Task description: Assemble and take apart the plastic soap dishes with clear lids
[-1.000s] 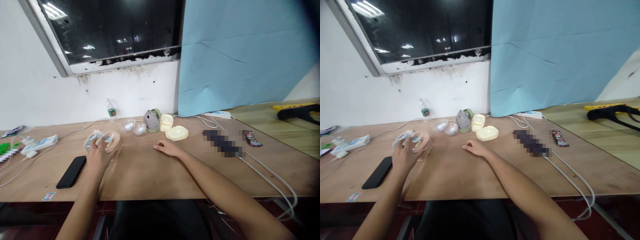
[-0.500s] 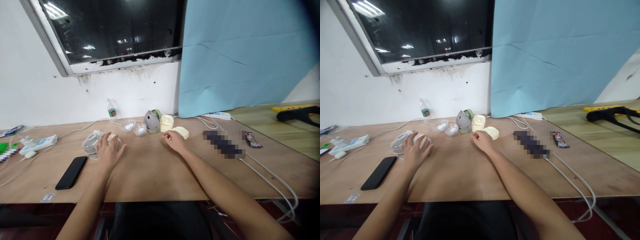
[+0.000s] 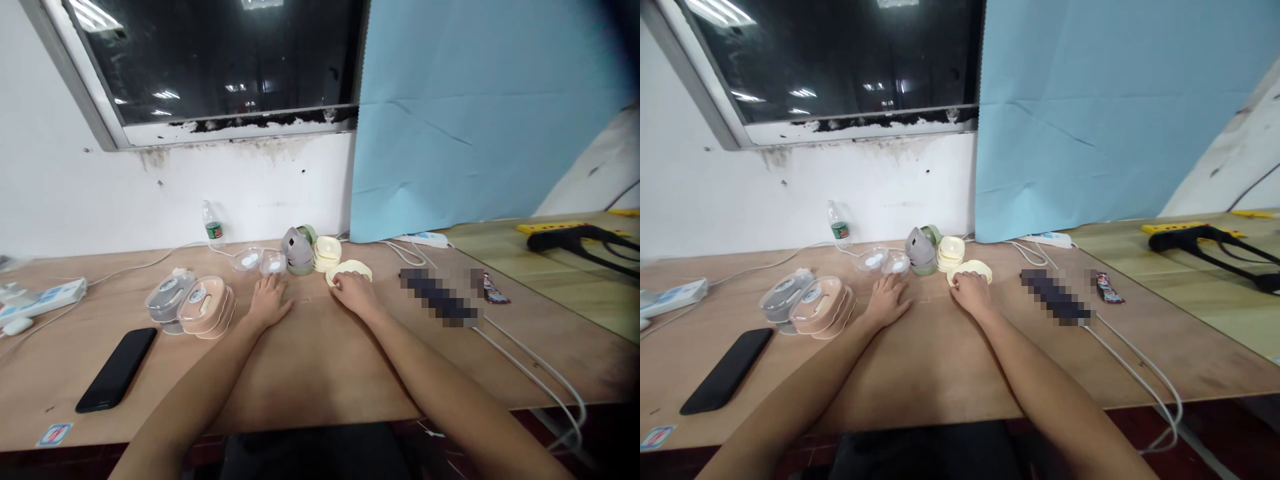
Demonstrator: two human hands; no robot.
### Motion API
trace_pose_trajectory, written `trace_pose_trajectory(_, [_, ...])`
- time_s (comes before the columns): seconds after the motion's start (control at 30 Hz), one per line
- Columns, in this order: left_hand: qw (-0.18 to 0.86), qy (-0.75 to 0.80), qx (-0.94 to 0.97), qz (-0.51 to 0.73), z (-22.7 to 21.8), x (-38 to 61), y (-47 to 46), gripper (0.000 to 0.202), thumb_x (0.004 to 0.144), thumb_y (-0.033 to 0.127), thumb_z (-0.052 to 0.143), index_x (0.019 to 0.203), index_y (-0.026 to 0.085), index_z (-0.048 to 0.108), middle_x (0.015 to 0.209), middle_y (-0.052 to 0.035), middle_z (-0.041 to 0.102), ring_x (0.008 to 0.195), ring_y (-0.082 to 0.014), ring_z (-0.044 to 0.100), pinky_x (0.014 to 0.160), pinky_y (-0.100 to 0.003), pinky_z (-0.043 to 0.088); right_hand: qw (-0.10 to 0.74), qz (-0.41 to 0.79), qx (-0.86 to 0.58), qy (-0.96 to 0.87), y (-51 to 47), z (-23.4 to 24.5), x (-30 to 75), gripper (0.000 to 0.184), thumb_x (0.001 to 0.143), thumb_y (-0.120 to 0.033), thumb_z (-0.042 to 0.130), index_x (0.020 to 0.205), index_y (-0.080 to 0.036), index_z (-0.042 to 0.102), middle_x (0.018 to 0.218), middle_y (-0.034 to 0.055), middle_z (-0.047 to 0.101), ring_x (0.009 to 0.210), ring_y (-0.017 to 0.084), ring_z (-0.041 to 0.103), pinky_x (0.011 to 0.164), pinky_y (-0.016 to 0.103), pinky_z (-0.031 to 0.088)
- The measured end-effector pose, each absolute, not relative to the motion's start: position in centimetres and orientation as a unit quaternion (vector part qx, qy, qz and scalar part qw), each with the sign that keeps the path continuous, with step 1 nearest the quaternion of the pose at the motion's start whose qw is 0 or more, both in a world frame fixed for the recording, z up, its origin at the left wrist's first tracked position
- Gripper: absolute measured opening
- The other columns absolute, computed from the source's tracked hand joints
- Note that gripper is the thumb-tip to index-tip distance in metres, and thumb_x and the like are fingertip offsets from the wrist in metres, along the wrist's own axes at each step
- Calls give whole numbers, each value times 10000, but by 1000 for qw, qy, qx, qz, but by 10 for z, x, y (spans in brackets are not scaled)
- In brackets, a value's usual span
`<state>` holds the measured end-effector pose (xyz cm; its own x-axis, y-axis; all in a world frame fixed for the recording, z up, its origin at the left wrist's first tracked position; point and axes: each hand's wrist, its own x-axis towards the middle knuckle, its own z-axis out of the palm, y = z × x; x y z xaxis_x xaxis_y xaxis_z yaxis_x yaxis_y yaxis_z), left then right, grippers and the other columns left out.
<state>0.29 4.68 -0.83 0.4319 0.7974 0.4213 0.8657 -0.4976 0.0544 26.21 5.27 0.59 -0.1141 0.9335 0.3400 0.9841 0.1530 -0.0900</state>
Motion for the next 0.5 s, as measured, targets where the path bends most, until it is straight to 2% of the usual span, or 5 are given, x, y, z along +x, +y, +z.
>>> trace_pose_trajectory(0.13, [35,-459,-864,-205,-8,-4,43,406,854,464,535,1160,207,603,1213,-107,567,1096,-286,500,900,-434,401,163,-67,-656,-734,52,8,261,140,758,-210,557,855,-204,657,940,56,690,913,223,554,749,324,286])
trace_pose_trajectory(0.27, [-15,-399,-893,-208,-10,-10,35,396,850,468,548,1132,200,618,1157,-90,598,1067,-251,533,924,-390,420,176,-72,-657,-729,49,11,259,158,750,-187,552,866,-210,656,964,57,682,940,224,542,773,329,281])
trace_pose_trajectory(0.4, [-35,-389,-897,-205,-12,-11,36,386,847,460,558,1117,193,626,1130,-87,617,1048,-241,561,930,-380,434,186,-86,-651,-731,47,11,259,241,750,-182,559,975,-208,640,999,62,686,964,235,541,804,337,284])
trace_pose_trajectory(0.5, [-39,-393,-895,-209,-12,-11,38,384,845,459,561,1117,197,628,1122,-89,625,1046,-240,572,928,-383,441,173,-73,-649,-737,48,9,261,233,757,-187,562,970,-211,654,978,62,698,937,235,553,802,341,292])
